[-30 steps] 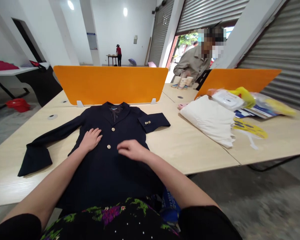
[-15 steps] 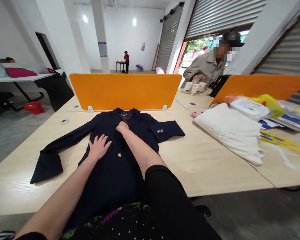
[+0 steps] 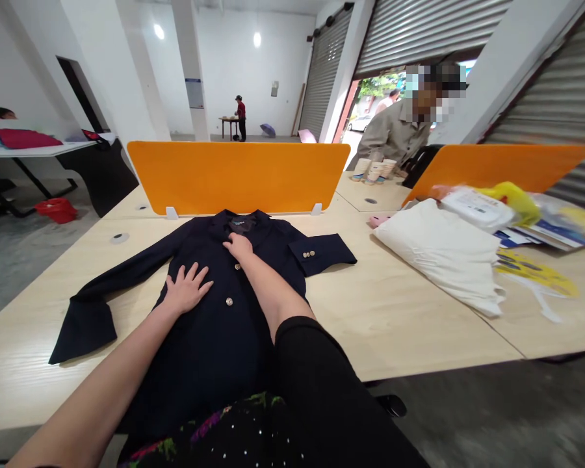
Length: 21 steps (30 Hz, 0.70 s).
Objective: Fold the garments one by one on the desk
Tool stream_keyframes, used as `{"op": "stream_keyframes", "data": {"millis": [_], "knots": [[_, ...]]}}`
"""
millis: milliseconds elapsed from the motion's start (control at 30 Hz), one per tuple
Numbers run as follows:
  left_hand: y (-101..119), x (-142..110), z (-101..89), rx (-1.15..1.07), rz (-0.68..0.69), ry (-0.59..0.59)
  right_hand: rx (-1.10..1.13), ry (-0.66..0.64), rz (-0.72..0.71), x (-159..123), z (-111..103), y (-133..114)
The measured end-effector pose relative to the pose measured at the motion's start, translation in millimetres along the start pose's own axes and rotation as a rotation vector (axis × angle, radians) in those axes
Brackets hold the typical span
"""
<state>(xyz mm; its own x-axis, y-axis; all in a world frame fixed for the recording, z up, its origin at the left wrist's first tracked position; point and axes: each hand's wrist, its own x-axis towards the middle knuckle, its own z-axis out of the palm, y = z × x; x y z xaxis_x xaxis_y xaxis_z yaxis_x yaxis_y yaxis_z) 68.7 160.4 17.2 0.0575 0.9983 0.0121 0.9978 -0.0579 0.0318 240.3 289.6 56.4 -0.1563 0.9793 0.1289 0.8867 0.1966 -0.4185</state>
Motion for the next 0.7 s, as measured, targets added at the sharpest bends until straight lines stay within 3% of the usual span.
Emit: {"op": "stream_keyframes", "data": {"millis": [133, 333, 467, 600, 700], "knots": [[-1.2, 11.6, -3.5, -0.019, -0.060, -0.012, 0.013, 0.051, 0.058, -28.0, -17.6, 9.8], [1.8, 23.2, -4.1, -0.055, -0.125, 0.003, 0.003, -0.125, 0.033, -111.6, -5.3, -4.6], [-3.7, 22.7, -16.4, -0.089, -0.090, -0.025, 0.055, -0.189, 0.068, -120.9, -7.3, -3.5], [1.7, -14.2, -27.1, -0.122, 0.141, 0.095, 0.140, -0.235, 0.072, -113.9, -15.7, 17.2], [21.7, -61.1, -20.0, -0.062, 0.395, 0.048, 0.166, -0.171, 0.054, -113.7, -17.4, 24.7]]}}
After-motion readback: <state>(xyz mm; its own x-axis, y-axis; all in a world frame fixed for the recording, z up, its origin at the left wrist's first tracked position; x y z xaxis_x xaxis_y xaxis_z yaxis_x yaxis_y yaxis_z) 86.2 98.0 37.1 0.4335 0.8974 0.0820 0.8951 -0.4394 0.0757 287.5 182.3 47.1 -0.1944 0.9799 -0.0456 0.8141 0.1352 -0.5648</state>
